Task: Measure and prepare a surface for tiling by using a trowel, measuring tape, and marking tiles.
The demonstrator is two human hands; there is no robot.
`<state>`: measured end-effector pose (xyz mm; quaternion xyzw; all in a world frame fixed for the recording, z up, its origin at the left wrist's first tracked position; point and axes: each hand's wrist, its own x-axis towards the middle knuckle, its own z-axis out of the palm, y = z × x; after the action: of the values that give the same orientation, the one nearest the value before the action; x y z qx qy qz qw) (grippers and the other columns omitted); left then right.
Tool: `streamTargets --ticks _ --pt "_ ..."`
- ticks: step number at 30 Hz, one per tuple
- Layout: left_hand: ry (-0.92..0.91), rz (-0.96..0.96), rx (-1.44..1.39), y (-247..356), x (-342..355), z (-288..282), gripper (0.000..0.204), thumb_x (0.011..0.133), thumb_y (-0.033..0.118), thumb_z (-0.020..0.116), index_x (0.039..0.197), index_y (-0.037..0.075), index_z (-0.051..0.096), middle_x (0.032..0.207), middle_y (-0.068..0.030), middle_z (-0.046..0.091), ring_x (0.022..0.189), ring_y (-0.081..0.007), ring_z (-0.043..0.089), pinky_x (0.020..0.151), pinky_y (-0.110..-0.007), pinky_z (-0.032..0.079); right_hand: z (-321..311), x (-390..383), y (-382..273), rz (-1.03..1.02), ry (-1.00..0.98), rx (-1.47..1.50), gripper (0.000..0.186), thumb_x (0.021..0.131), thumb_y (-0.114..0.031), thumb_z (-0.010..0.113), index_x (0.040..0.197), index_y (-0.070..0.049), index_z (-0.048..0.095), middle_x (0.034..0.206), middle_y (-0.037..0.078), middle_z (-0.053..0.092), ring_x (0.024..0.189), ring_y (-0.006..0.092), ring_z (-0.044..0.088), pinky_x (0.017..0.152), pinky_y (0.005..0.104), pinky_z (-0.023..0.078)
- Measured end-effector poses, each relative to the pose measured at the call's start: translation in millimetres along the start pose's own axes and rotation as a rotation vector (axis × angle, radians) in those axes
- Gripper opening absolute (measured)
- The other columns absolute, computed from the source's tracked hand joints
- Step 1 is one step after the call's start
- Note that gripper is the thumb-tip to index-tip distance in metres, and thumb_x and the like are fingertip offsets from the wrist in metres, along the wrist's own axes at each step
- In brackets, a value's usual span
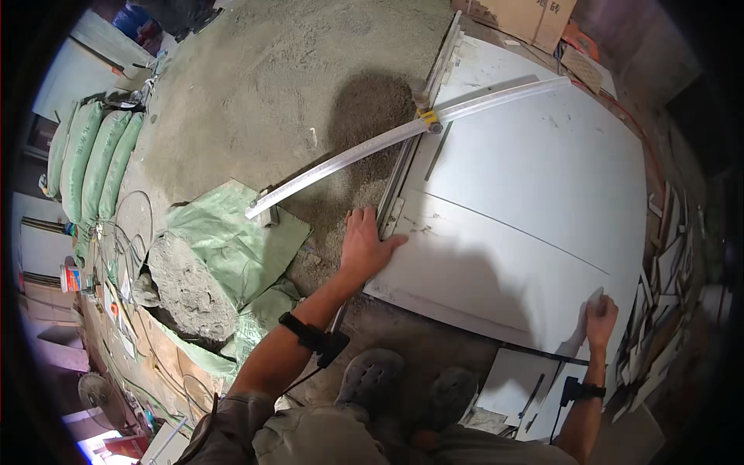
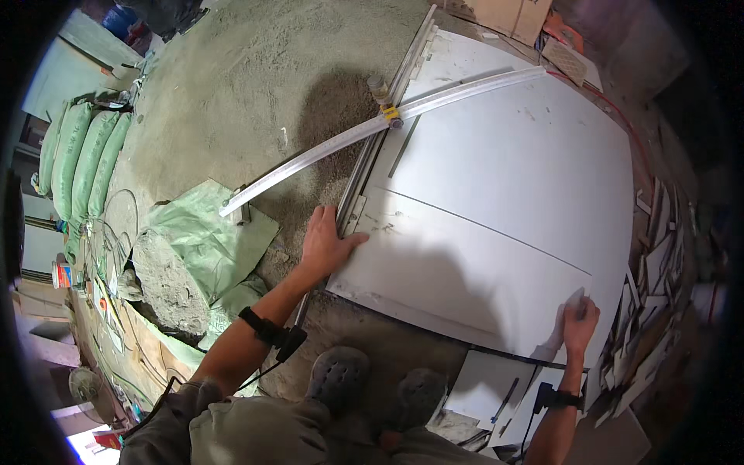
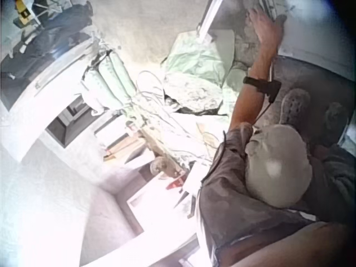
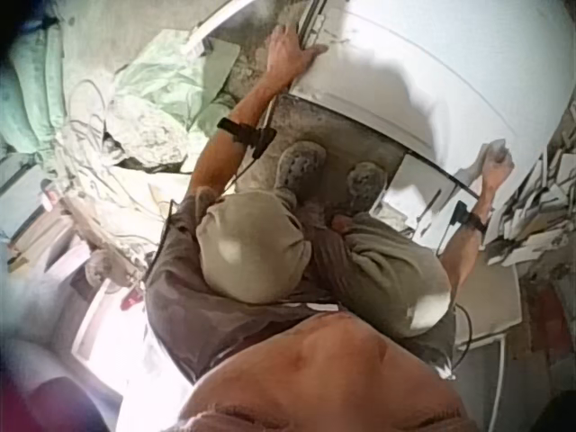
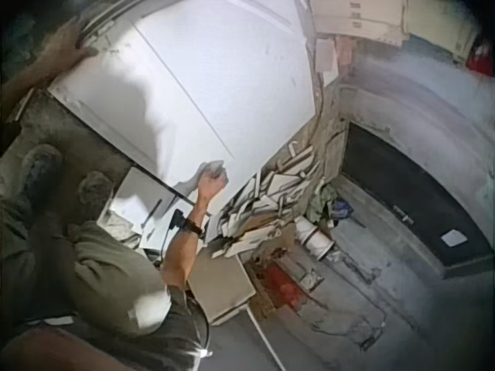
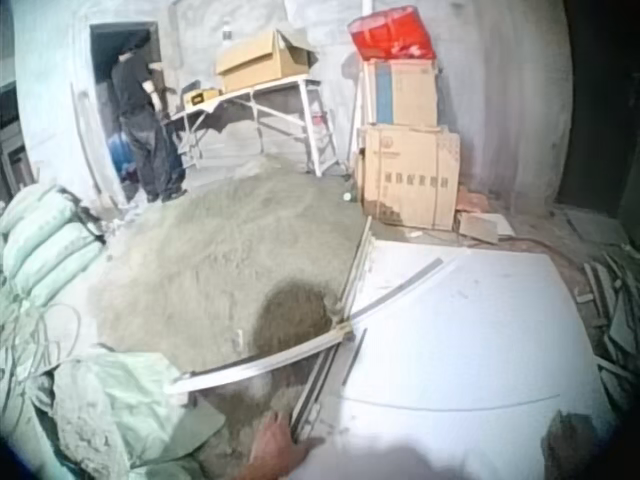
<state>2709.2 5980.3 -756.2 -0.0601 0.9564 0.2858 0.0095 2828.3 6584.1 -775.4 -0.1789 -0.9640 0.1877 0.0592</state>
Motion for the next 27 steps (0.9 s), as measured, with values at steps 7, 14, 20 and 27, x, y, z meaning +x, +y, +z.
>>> streamTargets --ticks 7,14,20,27 --pt "-0.048 -0.072 -0.029 14.9 0.9 -7.1 0.065 0.076 0.035 0.082 0.116 -0.004 0.049 0.115 -0.0245 0.051 0.114 -0.0433 0.050 0.097 -0.050 0.043 7.5 3.3 -8.2 0.035 0.074 -0.123 0.045 0.084 -0.019 0.071 0.123 -0.001 0.059 0.114 0.024 0.058 0.106 0.0410 0.056 0.096 0.0486 0.046" --pt "-0.021 -0.043 -0.019 7.1 -0.2 2.0 0.067 0.076 0.035 0.081 0.119 -0.004 0.048 0.116 -0.0248 0.051 0.114 -0.0426 0.050 0.097 -0.049 0.043 10.6 0.4 -2.0 -0.013 0.100 -0.156 0.048 0.084 -0.021 0.072 0.126 -0.003 0.057 0.117 0.025 0.055 0.105 0.0419 0.056 0.093 0.0509 0.047" --pt "-0.051 -0.094 -0.025 9.5 -0.1 -2.0 0.065 0.077 0.036 0.081 0.118 -0.004 0.050 0.120 -0.0257 0.052 0.114 -0.0429 0.052 0.096 -0.051 0.043 9.6 -1.5 -12.9 0.081 0.044 -0.106 0.048 0.085 -0.023 0.070 0.127 -0.004 0.056 0.119 0.025 0.055 0.110 0.0423 0.053 0.097 0.0523 0.043" --pt "0.316 -0.048 -0.232 -29.2 49.8 -49.6 0.038 0.085 0.029 0.076 0.099 -0.004 0.063 0.089 -0.0205 0.062 0.082 -0.0352 0.063 0.074 -0.045 0.049 13.8 -5.3 -3.7 -0.030 0.132 -0.154 0.046 0.086 -0.023 0.070 0.125 -0.002 0.057 0.119 0.026 0.056 0.110 0.0438 0.054 0.095 0.0530 0.045"
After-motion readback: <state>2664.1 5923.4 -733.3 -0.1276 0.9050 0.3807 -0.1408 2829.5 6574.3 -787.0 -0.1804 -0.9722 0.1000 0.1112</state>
